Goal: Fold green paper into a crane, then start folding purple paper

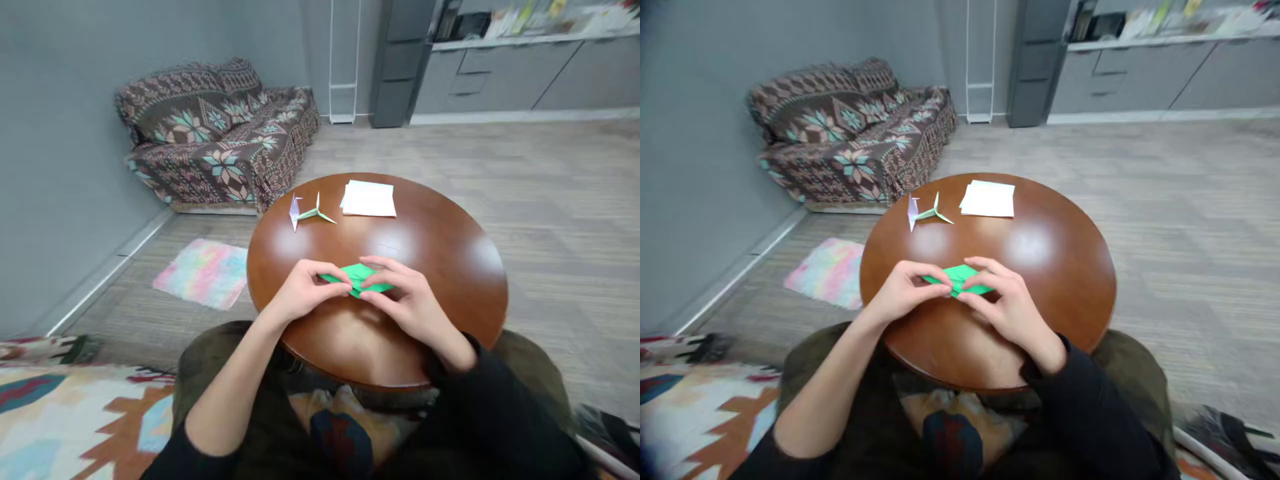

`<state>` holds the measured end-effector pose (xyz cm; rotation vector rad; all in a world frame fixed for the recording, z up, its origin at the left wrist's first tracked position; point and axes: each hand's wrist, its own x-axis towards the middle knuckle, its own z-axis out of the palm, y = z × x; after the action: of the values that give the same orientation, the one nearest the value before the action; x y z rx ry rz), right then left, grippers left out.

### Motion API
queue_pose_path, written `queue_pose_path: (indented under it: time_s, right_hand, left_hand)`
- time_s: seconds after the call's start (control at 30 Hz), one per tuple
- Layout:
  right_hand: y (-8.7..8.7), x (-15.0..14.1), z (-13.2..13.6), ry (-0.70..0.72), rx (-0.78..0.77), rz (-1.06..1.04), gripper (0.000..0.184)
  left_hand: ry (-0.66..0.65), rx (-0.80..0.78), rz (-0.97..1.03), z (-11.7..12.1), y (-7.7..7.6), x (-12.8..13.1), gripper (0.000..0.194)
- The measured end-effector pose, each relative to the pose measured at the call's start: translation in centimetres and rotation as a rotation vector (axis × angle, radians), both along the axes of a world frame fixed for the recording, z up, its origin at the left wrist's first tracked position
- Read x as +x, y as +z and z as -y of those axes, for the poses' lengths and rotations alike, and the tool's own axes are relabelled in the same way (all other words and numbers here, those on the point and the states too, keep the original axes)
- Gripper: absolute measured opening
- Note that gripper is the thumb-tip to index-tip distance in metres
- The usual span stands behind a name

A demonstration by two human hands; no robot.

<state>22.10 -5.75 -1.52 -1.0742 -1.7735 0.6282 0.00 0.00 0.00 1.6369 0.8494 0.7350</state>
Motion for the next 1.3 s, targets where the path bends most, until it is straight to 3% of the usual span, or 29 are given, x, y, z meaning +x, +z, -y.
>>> queue_pose_path:
  time_s: [0.17, 0.47, 0.6, 0.73, 0.97, 1.3]
  right_hand:
    - [-0.6, 0.1, -0.1, 0.038, -0.187, -0.073, 0.011]
    - [-0.4, -0.3, 0.0, -0.009, -0.132, -0.087, 0.012]
    - [-0.6, -0.6, 0.1, -0.109, -0.123, -0.154, 0.014]
    - [-0.8, -0.6, 0.2, -0.162, -0.136, -0.247, 0.017]
    - [-0.9, -0.8, 0.2, -0.156, -0.16, -0.25, 0.015]
    - [-0.8, -1.0, 0.3, -0.198, -0.182, -0.268, 0.013]
  left_hand:
    - [-0.019, 0.025, -0.045, 0.0, 0.2, -0.3, 0.016]
    - [0.07, -0.023, 0.02, 0.4, -0.1, 0.6, 0.022]
    - [0.234, -0.099, 0.222, 1.1, -0.5, 1.9, 0.045]
    - [0.286, -0.262, 0.414, 1.9, -0.7, 3.2, 0.067]
    - [0.301, -0.387, 0.512, 2.1, -1.1, 3.4, 0.057]
    - [0.314, -0.386, 0.535, 1.8, -1.5, 3.3, 0.049]
